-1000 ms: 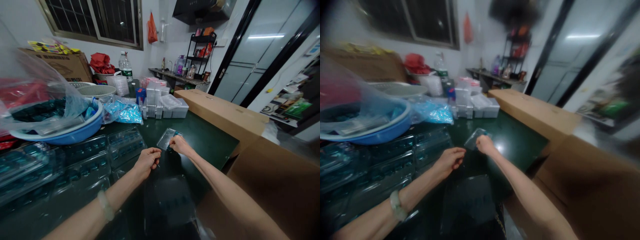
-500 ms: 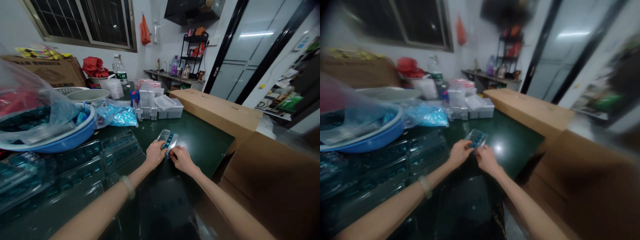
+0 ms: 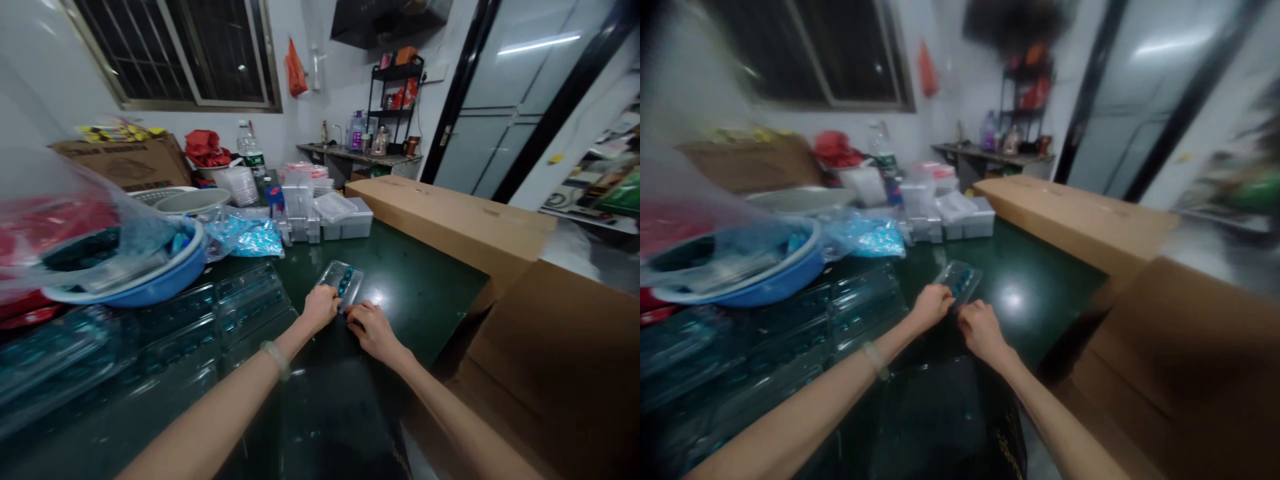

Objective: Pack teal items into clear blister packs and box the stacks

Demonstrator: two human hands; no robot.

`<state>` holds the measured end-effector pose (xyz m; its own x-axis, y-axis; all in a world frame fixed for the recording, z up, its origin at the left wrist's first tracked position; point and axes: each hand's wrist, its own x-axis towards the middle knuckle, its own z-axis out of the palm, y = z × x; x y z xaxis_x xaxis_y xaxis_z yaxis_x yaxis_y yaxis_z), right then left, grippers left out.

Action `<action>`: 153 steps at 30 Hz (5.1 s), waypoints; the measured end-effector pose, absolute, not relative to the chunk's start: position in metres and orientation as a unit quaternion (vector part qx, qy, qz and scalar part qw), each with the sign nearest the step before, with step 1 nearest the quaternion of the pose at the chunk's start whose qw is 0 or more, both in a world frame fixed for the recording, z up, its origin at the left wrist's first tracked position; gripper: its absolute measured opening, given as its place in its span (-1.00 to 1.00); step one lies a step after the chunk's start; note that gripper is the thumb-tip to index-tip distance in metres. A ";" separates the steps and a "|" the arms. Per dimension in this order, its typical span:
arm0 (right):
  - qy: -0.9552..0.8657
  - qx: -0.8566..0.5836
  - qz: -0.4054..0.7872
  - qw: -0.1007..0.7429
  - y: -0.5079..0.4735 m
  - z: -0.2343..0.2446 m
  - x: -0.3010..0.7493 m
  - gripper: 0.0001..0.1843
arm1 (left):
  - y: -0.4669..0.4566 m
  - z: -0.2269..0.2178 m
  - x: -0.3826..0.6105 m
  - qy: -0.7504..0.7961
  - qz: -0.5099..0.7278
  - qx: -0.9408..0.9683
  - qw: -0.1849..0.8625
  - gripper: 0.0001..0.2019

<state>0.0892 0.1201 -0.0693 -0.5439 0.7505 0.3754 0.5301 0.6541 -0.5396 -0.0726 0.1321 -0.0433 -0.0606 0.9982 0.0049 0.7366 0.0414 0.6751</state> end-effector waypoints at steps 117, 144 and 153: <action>-0.736 -0.057 0.669 0.087 -0.029 -0.006 -0.038 -0.84 | -0.206 -0.039 -0.121 0.837 0.061 0.541 0.061 -0.72; -0.300 -0.084 0.950 0.000 -0.099 -0.026 -0.029 -0.83 | -0.217 0.019 -0.127 0.724 0.426 0.529 0.119 -0.82; -0.393 -0.066 0.917 -0.026 -0.097 -0.035 -0.045 -0.80 | -0.214 0.033 -0.155 0.720 0.438 0.432 0.321 -0.79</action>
